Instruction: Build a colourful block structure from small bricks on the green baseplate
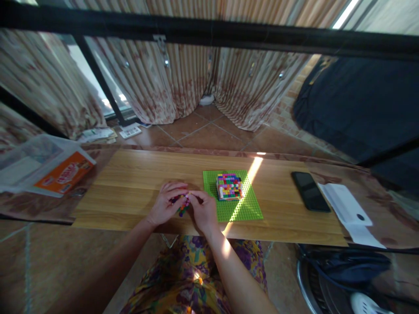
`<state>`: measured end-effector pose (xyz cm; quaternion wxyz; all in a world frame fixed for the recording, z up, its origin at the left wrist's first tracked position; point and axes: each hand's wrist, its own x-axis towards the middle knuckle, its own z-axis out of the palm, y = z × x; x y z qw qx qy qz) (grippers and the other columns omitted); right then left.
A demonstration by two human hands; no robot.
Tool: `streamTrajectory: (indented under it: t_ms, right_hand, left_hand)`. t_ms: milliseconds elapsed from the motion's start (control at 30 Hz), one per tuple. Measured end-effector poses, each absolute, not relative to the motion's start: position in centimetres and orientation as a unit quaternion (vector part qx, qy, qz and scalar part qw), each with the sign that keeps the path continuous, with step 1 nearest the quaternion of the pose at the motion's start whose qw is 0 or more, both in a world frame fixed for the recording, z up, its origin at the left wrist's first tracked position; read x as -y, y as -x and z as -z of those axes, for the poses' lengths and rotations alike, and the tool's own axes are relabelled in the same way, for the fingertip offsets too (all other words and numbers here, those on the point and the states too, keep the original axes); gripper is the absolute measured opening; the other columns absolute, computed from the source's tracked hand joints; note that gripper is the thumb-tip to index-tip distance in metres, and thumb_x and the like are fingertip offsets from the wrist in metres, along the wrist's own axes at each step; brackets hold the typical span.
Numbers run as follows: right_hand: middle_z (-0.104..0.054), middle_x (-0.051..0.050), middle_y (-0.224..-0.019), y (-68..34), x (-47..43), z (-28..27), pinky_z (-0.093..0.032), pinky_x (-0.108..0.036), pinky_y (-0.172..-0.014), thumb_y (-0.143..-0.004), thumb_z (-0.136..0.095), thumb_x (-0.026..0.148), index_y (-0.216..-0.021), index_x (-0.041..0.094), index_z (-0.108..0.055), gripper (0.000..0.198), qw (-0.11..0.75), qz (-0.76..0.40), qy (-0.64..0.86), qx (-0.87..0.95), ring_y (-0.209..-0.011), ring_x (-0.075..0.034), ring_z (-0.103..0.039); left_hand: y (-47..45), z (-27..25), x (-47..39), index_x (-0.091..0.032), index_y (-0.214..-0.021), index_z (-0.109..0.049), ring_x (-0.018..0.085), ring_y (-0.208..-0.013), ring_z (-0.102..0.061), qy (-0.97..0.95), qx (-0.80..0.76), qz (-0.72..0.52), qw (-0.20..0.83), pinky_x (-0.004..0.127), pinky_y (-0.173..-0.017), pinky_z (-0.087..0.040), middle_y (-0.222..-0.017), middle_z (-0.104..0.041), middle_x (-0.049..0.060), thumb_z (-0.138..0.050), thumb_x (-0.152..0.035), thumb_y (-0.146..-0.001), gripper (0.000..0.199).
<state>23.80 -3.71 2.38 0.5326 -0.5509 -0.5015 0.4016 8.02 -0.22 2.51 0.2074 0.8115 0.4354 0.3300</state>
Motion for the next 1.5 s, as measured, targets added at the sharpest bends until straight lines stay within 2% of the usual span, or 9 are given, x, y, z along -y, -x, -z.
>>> streamTrajectory:
  t_ms: [133, 333, 467, 567, 733, 933, 1200, 1333, 1500]
  right_hand:
    - [-0.074, -0.004, -0.085, -23.0, 3.6, -2.3, -0.052, -0.031, -0.077, -0.083, -0.061, 0.033, -0.088, 0.020, -0.075, 0.019, 0.526, -0.379, 0.565, 0.510, -0.079, -0.018, -0.067]
    - [-0.070, -0.006, -0.084, -21.9, 4.0, -2.9, -0.050, -0.030, -0.077, -0.088, -0.054, 0.023, -0.086, 0.019, -0.072, 0.019, 0.492, -0.241, 0.605, 0.578, -0.081, -0.017, -0.064]
    - [-0.069, -0.008, -0.085, -22.0, 4.1, -3.1, -0.049, -0.032, -0.078, -0.090, -0.050, 0.024, -0.086, 0.018, -0.071, 0.022, 0.475, -0.176, 0.621, 0.598, -0.083, -0.019, -0.062]
    - [-0.071, -0.008, -0.088, -22.9, 4.4, -3.5, -0.051, -0.032, -0.078, -0.089, -0.053, 0.030, -0.089, 0.018, -0.070, 0.021, 0.490, -0.202, 0.628, 0.570, -0.082, -0.019, -0.064]
    - [-0.073, -0.005, -0.080, -25.4, 5.5, -4.6, -0.055, -0.030, -0.069, -0.080, -0.065, 0.038, -0.089, 0.018, -0.070, 0.022, 0.560, -0.338, 0.602, 0.457, -0.072, -0.017, -0.068]
    - [-0.072, -0.003, -0.074, -30.0, 6.5, -5.5, -0.054, -0.031, -0.063, -0.068, -0.076, 0.038, -0.080, 0.019, -0.072, 0.023, 0.630, -0.299, 0.606, 0.382, -0.065, -0.016, -0.065]
    - [-0.067, -0.006, -0.087, -33.6, 5.8, -5.0, -0.052, -0.029, -0.068, -0.077, -0.067, 0.035, -0.088, 0.019, -0.075, 0.021, 0.557, -0.196, 0.648, 0.480, -0.080, -0.017, -0.065]
    - [-0.067, -0.005, -0.086, -33.1, 4.7, -4.7, -0.052, -0.028, -0.066, -0.077, -0.064, 0.028, -0.082, 0.021, -0.076, 0.015, 0.535, -0.150, 0.651, 0.517, -0.075, -0.016, -0.064]
    - [-0.069, -0.003, -0.084, -32.7, 3.9, -5.0, -0.052, -0.026, -0.065, -0.081, -0.056, 0.023, -0.081, 0.022, -0.076, 0.020, 0.486, -0.087, 0.662, 0.563, -0.068, -0.013, -0.063]
  left_hand:
    - [-8.0, -1.9, 0.1, -0.025, -0.097, -0.072, 0.021, -0.114, -0.058, -0.812, -0.422, -0.347, 0.206, 0.049, -0.108, -0.033, -0.112, -0.071, 0.003, -0.056, -0.028, -0.089, 0.017]
    - [-8.0, -1.6, -0.1, -0.025, -0.087, -0.072, 0.022, -0.108, -0.060, -0.803, -0.406, -0.380, 0.213, 0.049, -0.106, -0.036, -0.101, -0.074, 0.004, -0.058, -0.027, -0.087, 0.014]
    - [-8.0, -1.9, 0.0, -0.024, -0.081, -0.071, 0.020, -0.104, -0.061, -0.787, -0.410, -0.403, 0.222, 0.046, -0.104, -0.039, -0.097, -0.073, 0.003, -0.059, -0.027, -0.087, 0.013]
    - [-8.0, -2.0, 0.0, -0.023, -0.081, -0.070, 0.020, -0.102, -0.061, -0.779, -0.414, -0.409, 0.232, 0.045, -0.102, -0.040, -0.097, -0.073, 0.003, -0.060, -0.026, -0.086, 0.012]
    - [-8.0, -1.6, -0.2, -0.023, -0.079, -0.070, 0.020, -0.100, -0.062, -0.777, -0.408, -0.410, 0.248, 0.042, -0.098, -0.043, -0.098, -0.073, 0.003, -0.062, -0.025, -0.085, 0.010]
    - [-8.0, -1.4, -0.3, -0.023, -0.080, -0.071, 0.019, -0.096, -0.064, -0.769, -0.405, -0.423, 0.258, 0.040, -0.094, -0.046, -0.096, -0.073, 0.003, -0.063, -0.023, -0.083, 0.009]
    - [-8.1, -1.7, -0.4, -0.023, -0.078, -0.071, 0.019, -0.091, -0.064, -0.765, -0.415, -0.418, 0.259, 0.038, -0.090, -0.047, -0.093, -0.073, 0.003, -0.063, -0.022, -0.082, 0.009]
    - [-8.1, -1.6, -0.4, -0.023, -0.078, -0.071, 0.019, -0.091, -0.064, -0.763, -0.416, -0.422, 0.257, 0.038, -0.090, -0.047, -0.092, -0.074, 0.003, -0.064, -0.021, -0.082, 0.008]
    - [-8.1, -1.6, -0.4, -0.022, -0.079, -0.071, 0.019, -0.091, -0.064, -0.765, -0.417, -0.421, 0.255, 0.038, -0.089, -0.048, -0.091, -0.073, 0.003, -0.064, -0.022, -0.082, 0.008]
